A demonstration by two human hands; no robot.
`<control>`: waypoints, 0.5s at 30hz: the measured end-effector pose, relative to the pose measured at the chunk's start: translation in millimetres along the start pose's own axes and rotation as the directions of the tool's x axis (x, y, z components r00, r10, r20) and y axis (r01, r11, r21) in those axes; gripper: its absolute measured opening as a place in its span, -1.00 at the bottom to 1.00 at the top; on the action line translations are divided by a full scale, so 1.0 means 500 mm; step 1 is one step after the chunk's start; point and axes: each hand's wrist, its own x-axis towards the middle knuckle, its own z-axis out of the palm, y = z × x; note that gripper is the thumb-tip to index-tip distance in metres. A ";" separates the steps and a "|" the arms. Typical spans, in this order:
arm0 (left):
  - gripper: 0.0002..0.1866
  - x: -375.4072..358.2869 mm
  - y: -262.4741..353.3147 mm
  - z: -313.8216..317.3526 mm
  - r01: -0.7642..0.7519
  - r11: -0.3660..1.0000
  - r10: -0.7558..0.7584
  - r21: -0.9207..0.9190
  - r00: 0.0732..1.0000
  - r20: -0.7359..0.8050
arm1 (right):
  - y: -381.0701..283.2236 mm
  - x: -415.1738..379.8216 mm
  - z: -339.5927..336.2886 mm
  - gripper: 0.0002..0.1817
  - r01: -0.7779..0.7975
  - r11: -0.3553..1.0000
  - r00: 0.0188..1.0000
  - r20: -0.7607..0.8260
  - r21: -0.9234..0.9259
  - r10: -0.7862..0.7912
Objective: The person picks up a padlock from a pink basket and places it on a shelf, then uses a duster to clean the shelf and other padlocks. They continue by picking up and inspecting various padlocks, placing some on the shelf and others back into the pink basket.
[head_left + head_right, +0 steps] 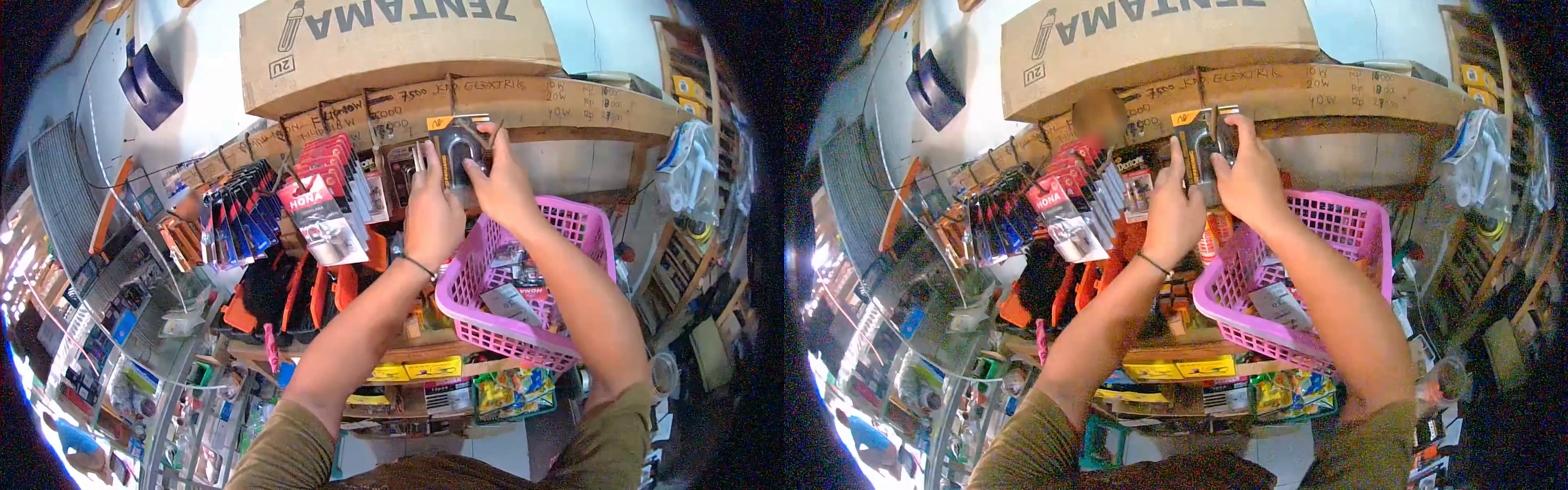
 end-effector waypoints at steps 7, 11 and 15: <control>-0.25 0.053 -0.013 0.013 0.221 0.964 -0.244 0.150 0.957 0.157 | 0.043 0.041 0.049 -0.44 0.167 0.984 0.980 -0.095 -0.062 -0.173; -0.27 0.033 -0.012 0.000 0.197 0.979 -0.201 0.046 0.972 0.122 | 0.036 0.025 0.029 -0.41 0.137 0.982 0.990 -0.006 -0.129 -0.139; -0.46 -0.063 0.013 -0.042 0.042 0.994 -0.040 -0.096 0.999 0.026 | -0.013 -0.046 -0.047 -0.37 0.186 0.963 0.981 0.095 -0.196 -0.170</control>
